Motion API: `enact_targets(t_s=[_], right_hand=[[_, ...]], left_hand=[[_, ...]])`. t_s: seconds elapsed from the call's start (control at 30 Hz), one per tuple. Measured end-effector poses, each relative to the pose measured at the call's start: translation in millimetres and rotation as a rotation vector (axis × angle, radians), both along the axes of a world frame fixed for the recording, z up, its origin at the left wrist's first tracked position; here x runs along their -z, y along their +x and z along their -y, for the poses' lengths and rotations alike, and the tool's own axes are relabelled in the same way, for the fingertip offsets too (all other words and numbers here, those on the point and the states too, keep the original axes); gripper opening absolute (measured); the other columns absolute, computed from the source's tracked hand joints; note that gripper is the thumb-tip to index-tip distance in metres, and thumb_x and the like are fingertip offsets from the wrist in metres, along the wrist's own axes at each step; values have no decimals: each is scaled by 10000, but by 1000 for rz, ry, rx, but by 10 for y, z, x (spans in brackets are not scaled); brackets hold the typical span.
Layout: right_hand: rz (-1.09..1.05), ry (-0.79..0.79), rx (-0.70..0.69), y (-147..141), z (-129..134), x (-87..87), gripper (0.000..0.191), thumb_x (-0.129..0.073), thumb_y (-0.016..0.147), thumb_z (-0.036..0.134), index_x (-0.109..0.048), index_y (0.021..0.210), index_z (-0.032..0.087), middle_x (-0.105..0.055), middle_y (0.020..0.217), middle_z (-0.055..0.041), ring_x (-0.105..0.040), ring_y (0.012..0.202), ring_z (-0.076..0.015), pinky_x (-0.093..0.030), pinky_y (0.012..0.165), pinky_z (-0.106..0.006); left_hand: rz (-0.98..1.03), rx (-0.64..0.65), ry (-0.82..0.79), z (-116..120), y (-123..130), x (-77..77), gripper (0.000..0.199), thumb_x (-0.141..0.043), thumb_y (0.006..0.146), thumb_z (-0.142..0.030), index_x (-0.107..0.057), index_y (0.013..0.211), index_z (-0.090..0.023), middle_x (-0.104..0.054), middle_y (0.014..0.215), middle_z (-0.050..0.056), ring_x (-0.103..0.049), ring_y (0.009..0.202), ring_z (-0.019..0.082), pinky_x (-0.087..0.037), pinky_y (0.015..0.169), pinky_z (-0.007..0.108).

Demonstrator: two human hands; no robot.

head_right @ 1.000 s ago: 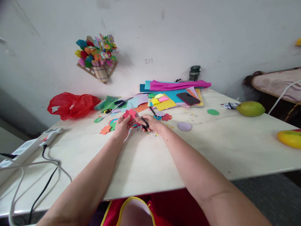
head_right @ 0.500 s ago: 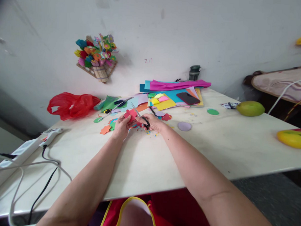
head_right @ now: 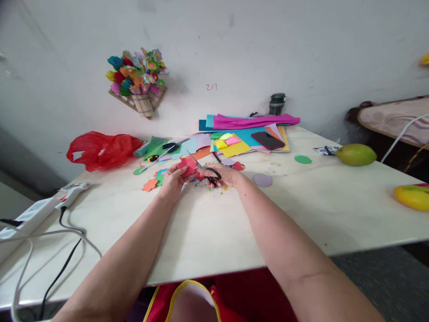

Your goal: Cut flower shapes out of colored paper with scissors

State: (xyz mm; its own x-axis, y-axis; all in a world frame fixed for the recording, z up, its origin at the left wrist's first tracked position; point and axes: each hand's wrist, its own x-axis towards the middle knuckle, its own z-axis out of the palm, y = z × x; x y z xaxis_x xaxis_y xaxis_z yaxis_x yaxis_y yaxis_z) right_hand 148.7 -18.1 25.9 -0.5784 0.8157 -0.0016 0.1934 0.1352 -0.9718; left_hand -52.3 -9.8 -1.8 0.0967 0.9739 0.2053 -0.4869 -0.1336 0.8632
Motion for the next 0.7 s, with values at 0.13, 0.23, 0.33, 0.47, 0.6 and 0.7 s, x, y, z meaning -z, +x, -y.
enact_targets(t_s=[0.13,0.23,0.33,0.47,0.6,0.7], right_hand=[[11,-1,2,0,-29,26,417,-590,886,575,-523,805,172,-575,528,29,-371,340,-48,-222,319,-186],[8,3,4,-1,-39,42,423,-603,876,581,-518,792,174,-567,535,32,-385,351,-50,-230,321,-187],[5,-3,9,-11,-19,25,408,-620,872,560,-514,790,175,-550,524,40,-393,354,-49,-232,321,-180],[-6,-10,10,-26,23,-22,383,-632,875,530,-516,794,174,-537,512,45,-406,354,-51,-230,315,-175],[-2,-13,-1,-24,29,-38,362,-639,876,506,-522,800,172,-544,518,45,-413,354,-53,-241,314,-177],[2,9,6,-20,5,-12,367,-625,885,512,-519,794,172,-554,526,42,-413,352,-51,-235,310,-176]], left_hand=[[20,8,-5,-1,2,2,316,-879,556,-260,-659,753,-146,-727,697,56,-740,738,254,-627,748,410],[25,-6,-26,24,14,-23,290,-869,557,-237,-649,728,-155,-721,676,50,-737,723,249,-628,736,402],[26,-26,-43,50,30,-49,267,-854,563,-216,-624,689,-164,-714,655,36,-731,684,233,-626,688,368],[27,-61,-68,49,34,-54,248,-828,588,-192,-602,686,-161,-700,641,27,-727,665,224,-621,669,354],[31,-65,-81,35,28,-47,246,-820,581,-182,-594,675,-163,-702,636,24,-727,672,223,-625,699,373],[41,-69,-81,36,32,-54,247,-824,572,-183,-603,681,-164,-705,632,19,-722,648,210,-625,678,352]])
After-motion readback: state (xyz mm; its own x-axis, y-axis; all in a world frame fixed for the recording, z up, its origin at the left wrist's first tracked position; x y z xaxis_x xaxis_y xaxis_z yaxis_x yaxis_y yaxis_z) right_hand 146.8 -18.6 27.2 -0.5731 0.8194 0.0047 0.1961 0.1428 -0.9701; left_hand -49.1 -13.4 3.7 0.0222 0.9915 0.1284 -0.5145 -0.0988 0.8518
